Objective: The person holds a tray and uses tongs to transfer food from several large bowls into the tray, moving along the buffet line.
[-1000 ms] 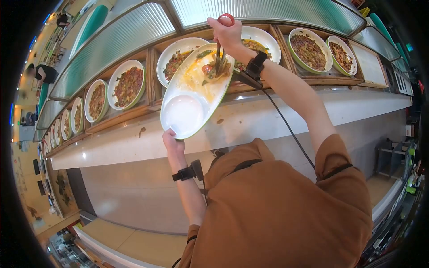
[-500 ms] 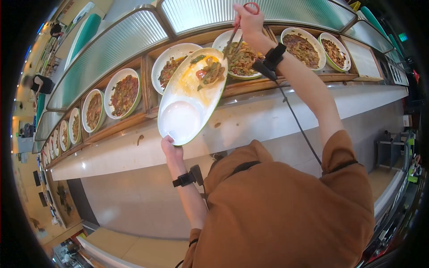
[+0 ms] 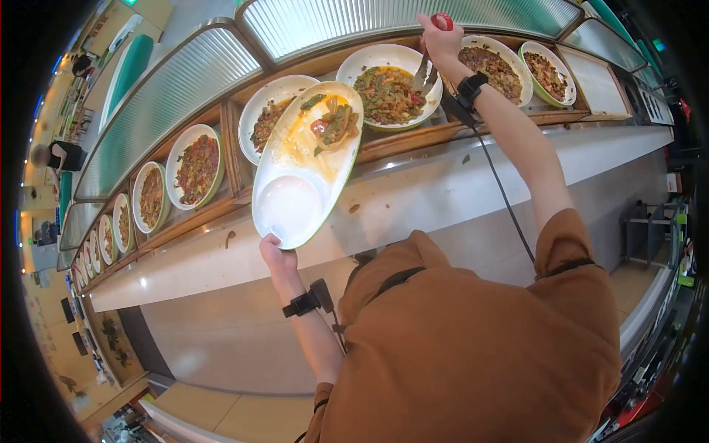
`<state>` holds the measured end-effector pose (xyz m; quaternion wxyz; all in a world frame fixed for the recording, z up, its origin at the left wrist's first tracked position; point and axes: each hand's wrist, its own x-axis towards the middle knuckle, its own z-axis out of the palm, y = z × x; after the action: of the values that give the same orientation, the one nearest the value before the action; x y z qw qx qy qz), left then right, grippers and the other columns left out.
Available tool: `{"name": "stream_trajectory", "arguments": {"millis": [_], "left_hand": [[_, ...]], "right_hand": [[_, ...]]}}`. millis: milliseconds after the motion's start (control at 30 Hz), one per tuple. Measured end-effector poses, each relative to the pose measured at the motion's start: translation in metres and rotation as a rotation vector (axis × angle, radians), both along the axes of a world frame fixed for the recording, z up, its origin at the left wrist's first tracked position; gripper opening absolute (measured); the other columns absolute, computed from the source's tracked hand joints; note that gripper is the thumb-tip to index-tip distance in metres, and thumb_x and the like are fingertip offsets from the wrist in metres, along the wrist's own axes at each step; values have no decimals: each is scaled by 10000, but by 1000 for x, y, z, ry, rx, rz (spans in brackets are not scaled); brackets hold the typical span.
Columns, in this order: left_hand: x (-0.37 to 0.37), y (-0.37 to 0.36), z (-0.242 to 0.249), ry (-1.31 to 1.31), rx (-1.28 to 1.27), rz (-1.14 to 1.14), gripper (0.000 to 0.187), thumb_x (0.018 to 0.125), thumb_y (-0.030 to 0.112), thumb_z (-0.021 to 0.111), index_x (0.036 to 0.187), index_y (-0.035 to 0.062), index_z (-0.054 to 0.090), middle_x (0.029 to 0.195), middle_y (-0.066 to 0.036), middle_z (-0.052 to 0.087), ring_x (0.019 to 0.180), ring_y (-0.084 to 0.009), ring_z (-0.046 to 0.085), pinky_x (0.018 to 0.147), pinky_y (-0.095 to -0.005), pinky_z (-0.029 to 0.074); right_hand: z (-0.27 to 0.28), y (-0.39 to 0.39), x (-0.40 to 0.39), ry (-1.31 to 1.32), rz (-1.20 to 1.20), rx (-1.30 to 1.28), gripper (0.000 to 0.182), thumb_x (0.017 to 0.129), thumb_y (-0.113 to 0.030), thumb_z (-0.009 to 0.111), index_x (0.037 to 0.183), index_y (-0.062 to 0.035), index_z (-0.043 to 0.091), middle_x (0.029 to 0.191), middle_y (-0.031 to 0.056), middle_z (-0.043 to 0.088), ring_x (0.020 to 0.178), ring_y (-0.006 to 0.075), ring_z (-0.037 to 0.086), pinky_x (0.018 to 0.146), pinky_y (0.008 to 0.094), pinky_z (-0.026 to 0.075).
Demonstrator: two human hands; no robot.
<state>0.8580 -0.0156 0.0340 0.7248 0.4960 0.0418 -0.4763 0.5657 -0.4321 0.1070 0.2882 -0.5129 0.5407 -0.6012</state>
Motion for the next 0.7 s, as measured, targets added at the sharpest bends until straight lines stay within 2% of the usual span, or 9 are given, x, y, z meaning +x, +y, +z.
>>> {"name": "stream_trajectory", "arguments": {"millis": [33,133,233,533,700], "left_hand": [[-1,0,1,-7,10,3,752,512,42,380,1253,-63,315,1229,-178,440,1172,-331,410,1025,-429,335],[-2,0,1,-5,29,8,755,514,44,382,1261,-50,316,1232,-179,439,1170,-333,413,1016,-433,348],[-3,0,2,-13,26,14,720,536,40,374,1246,-67,323,1219,-174,442,1160,-326,418,1000,-430,364],[0,1,-3,0,8,19,748,523,31,374,1263,-58,310,1231,-183,436,1163,-337,419,1011,-436,356],[-2,0,1,3,18,22,733,524,25,370,1248,-74,315,1214,-188,449,1151,-330,432,1010,-431,360]], "right_hand": [[-1,1,-2,57,-40,55,394,682,-394,648,603,-17,564,562,101,572,574,262,587,601,368,453],[15,22,0,179,-242,106,403,693,-422,610,633,-24,587,610,148,590,642,332,583,646,398,446],[19,30,4,131,-301,128,394,701,-428,593,638,-39,598,648,170,599,669,356,580,664,410,443],[18,38,6,47,-239,198,406,739,-412,593,637,-19,586,660,163,603,673,336,587,654,398,440],[9,29,6,33,-305,169,396,735,-387,614,625,-8,583,607,154,592,621,328,583,628,393,438]]}}
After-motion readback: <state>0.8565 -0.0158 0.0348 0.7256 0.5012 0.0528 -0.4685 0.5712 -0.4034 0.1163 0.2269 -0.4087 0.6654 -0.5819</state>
